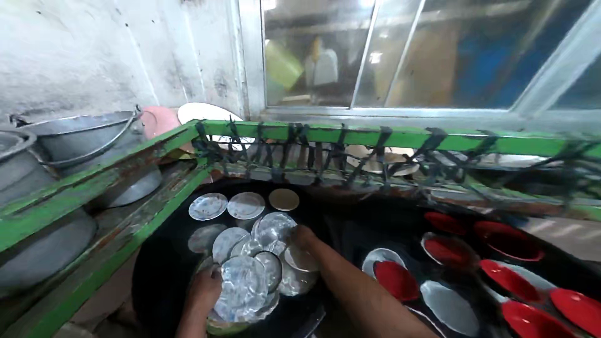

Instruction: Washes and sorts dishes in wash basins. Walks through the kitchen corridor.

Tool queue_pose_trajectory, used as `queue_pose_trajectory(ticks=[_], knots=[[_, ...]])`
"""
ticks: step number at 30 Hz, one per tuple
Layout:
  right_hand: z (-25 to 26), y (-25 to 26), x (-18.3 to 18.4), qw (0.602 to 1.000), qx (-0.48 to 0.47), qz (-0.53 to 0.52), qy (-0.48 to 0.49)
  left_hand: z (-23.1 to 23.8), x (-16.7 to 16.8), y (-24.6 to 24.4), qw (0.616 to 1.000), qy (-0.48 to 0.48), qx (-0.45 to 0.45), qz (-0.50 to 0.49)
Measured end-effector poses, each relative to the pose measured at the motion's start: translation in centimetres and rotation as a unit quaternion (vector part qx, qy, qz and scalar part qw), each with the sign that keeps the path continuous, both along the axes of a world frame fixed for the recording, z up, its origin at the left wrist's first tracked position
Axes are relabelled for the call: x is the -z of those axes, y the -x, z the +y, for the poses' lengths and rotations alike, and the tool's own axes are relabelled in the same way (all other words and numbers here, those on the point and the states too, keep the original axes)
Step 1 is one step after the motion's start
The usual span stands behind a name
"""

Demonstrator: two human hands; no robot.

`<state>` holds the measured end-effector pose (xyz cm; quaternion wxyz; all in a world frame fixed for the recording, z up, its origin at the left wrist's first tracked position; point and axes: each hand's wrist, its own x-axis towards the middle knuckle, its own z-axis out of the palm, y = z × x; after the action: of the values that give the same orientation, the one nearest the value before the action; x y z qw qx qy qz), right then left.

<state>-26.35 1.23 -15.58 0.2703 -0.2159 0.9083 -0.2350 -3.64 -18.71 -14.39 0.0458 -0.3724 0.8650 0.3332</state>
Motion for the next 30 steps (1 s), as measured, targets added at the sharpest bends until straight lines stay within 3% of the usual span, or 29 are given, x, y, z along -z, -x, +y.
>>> queue_pose_trajectory(ticks=[5, 9, 14, 18, 21, 23, 26, 30], knots=[[-1.0, -2.3, -3.7, 0.995, 0.037, 0.047, -0.084, 0.2, -0.5, 0.0, 0.997, 0.017, -0.068, 0.021], [-4.7, -1.3, -5.8, 0.995, 0.043, 0.091, -0.002, -0.4, -0.7, 2.4, 0.990, 0.030, -0.133, 0.048], [-10.6, 2.5, -4.0, 0.997, 0.033, 0.035, 0.056, -1.1, 0.6, 5.5, 0.962, -0.019, -0.215, 0.164], [-13.2, 3.1, -2.4, 1.000, -0.005, 0.000, 0.018, -1.6, 0.4, 5.7, 0.972, -0.026, -0.177, 0.151], [-13.9, 3.1, -0.8, 0.999, -0.022, -0.038, 0.032, -2.3, 1.3, 5.6, 0.962, -0.057, -0.199, 0.178], [-13.9, 2.7, -1.5, 0.998, -0.046, -0.049, 0.001, -2.7, 2.1, 5.9, 0.936, -0.113, -0.230, 0.240], [-13.7, 1.8, -5.4, 0.995, -0.063, -0.068, -0.023, -2.4, 2.0, 6.2, 0.865, -0.229, -0.275, 0.351], [-13.7, -1.0, -11.9, 0.981, -0.188, 0.048, -0.020, -2.1, 0.7, 6.6, 0.802, -0.358, -0.304, 0.369]])
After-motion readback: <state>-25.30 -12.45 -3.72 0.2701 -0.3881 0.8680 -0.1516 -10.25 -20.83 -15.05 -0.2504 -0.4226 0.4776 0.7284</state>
